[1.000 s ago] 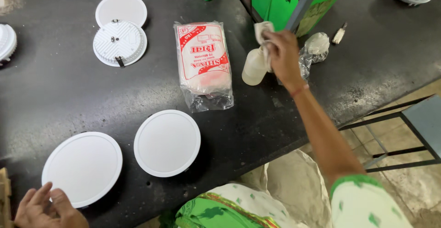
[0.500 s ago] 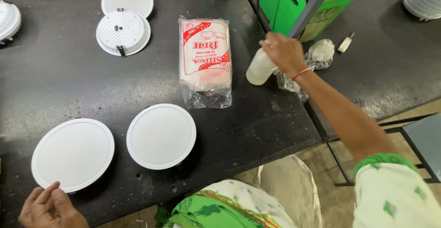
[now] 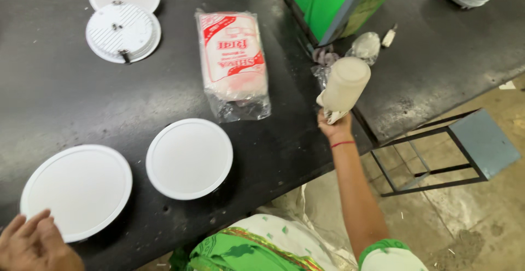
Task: The person wipes several white circular LED modules with a cloth, then places each module into a clear plastic bag and seals it. The person handles the modules one at a time, using a spray bottle and cloth to clean them before packaging.
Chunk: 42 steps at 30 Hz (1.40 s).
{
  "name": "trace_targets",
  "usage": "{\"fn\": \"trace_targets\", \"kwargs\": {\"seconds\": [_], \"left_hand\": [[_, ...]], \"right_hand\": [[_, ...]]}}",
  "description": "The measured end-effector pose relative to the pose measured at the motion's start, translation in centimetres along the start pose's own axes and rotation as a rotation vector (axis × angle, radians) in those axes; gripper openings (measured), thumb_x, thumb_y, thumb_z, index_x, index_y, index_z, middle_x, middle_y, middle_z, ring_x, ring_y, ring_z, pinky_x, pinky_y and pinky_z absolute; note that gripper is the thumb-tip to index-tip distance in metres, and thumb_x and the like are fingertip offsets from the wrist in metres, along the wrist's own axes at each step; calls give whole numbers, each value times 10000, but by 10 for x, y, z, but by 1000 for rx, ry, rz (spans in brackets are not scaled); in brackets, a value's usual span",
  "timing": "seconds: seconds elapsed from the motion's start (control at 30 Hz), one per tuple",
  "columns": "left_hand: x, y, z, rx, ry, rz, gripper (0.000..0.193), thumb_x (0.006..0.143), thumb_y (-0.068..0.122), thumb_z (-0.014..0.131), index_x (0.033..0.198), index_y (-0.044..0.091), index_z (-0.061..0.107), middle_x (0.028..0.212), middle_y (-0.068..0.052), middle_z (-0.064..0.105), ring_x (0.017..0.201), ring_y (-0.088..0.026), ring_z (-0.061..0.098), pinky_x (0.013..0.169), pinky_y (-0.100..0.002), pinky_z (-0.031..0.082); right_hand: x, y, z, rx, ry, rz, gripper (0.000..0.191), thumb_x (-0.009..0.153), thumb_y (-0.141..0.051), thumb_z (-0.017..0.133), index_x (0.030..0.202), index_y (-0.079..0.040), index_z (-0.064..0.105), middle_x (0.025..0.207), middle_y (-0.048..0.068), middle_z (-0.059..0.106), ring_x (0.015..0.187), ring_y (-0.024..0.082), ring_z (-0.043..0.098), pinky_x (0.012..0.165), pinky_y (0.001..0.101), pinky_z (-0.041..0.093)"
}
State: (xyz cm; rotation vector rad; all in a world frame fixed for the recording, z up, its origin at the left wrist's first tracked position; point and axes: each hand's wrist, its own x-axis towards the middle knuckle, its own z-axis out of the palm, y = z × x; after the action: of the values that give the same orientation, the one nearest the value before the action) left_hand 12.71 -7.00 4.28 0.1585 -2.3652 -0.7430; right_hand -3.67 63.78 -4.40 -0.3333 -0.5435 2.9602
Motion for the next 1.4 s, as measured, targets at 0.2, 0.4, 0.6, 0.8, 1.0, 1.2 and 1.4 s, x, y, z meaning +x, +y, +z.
{"fn": "trace_targets", "kwargs": {"seconds": [0.2,0.4,0.6,0.8,1.0,1.2,1.4], "left_hand": [[1,20,-40,-34,92,-96,88,1144,-67,590,1184,-110,655,1392,-212,494,1326,-344,560,1051,-396,532],[-6,-63,-45,-169,143,-428,327,1094,96,703,1387,-17,608,1407,-166,484,1152,-239,600,974,-327,560],[-14,-123,-40,-563,29,-650,436,1004,180,668,1381,-13,559,1300,-136,561,1041,-187,651,870,-333,581],[9,-136,-35,-1021,-136,-707,484,970,95,689,1416,-38,558,1160,-107,642,962,-147,662,819,-298,606],[30,-151,-45,-1158,-224,-685,594,881,17,725,1442,-7,529,1088,-61,643,933,-120,659,802,-279,628],[41,-163,-54,-1178,-274,-660,663,855,12,740,1473,39,502,1167,-1,614,955,-97,652,799,-262,623],[49,-163,-59,-1193,-311,-694,655,852,10,743,1471,41,530,1100,-17,519,931,-113,643,777,-297,650]], "right_hand": [[-53,-30,141,-1796,204,-1125,392,1183,-363,627,960,-40,619,848,154,648,768,312,603,773,461,506],[-63,35,198,-2339,-208,-1267,273,1128,-288,645,1055,-31,696,1028,153,701,917,391,682,769,472,531],[-66,111,239,-1901,-65,-1093,385,1235,-248,430,1006,37,552,953,129,600,837,207,525,779,364,465],[-108,378,279,-1811,-552,-675,442,1194,-384,460,1208,0,676,966,120,683,864,217,637,768,379,511],[-189,532,309,-2000,-868,-461,103,986,-104,671,1065,-61,721,1104,112,691,1112,276,653,914,374,567],[-244,577,300,-1925,-1339,-428,581,910,36,539,1486,-20,487,1562,199,472,1467,363,411,1199,461,310],[-159,612,325,-2009,-1225,-475,632,915,109,446,1521,-68,485,1598,138,448,1501,321,388,1248,431,281]]}}
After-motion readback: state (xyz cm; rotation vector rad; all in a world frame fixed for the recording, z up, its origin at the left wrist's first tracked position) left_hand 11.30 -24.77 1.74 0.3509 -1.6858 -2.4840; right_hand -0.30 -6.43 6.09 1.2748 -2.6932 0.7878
